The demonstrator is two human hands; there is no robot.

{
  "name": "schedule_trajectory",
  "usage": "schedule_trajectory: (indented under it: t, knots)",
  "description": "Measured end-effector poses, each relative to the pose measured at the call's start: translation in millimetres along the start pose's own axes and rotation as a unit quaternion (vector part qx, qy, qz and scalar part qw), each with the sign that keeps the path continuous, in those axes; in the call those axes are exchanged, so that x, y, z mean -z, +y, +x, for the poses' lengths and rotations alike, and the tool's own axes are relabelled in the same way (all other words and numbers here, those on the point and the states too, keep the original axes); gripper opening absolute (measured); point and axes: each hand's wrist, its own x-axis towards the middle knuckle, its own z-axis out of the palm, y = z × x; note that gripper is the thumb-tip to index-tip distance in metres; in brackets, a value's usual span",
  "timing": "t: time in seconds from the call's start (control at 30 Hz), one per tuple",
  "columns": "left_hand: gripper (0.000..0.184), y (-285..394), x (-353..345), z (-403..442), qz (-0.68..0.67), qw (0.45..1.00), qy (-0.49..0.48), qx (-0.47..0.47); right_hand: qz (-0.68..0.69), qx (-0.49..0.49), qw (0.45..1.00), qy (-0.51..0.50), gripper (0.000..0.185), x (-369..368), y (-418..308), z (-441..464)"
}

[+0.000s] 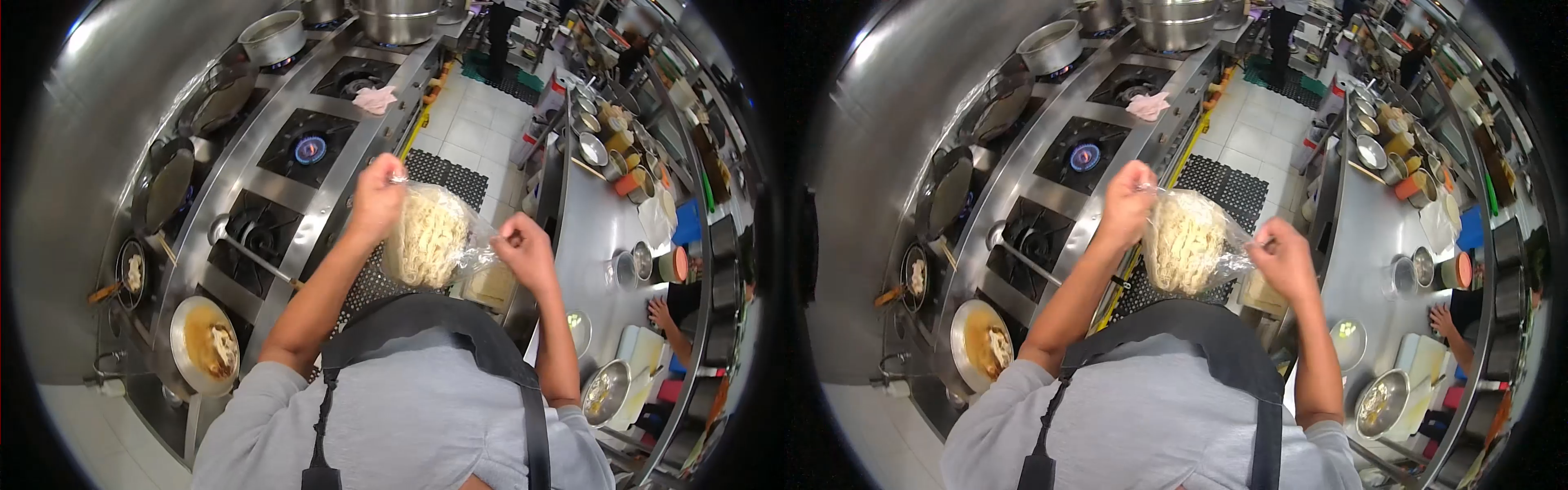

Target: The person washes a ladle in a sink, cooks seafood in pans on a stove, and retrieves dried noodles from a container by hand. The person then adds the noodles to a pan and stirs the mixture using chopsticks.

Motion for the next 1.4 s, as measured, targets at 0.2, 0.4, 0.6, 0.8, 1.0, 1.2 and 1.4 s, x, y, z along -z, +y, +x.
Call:
schedule_trajectory:
  t: [0.2, 0.4, 0.6, 0.8, 1.0, 1.2, 1.4]
  knots:
    - [0.022, 53.9, -9.4, 11.3, -0.142, 0.983, -0.117, -0.008, 0.275, -0.084, 0.951, -0.114, 0.015, 43.0, 29.6, -26.3]
    - [0.018, 136.4, -45.2, 30.8, -0.184, 0.961, -0.207, -0.009, 0.295, -0.053, 0.949, -0.100, 0.077, 67.5, 29.5, -29.2]
    - [0.014, 201.8, -61.5, 61.3, -0.237, 0.893, -0.370, -0.103, -0.015, 0.120, 0.992, -0.034, 0.105, 47.0, -46.1, 7.2]
    - [0.015, 221.2, -44.9, 135.9, -0.395, 0.809, -0.428, -0.077, 0.085, 0.233, 0.953, -0.172, 0.090, 32.8, -86.8, 56.7]
    - [0.011, 158.6, -1.0, 213.0, -0.361, 0.876, -0.315, -0.053, 0.310, 0.168, 0.914, -0.201, 0.076, 5.9, -109.8, 57.5]
    - [0.038, 155.4, 23.3, 156.2, -0.179, 0.953, -0.243, -0.013, 0.365, 0.059, 0.916, -0.156, 0.068, 5.0, -54.1, 65.5]
    - [0.069, 125.7, 11.7, 149.1, -0.077, 0.976, -0.203, -0.019, 0.463, 0.027, 0.879, -0.114, 0.064, -1.4, -22.4, 75.9]
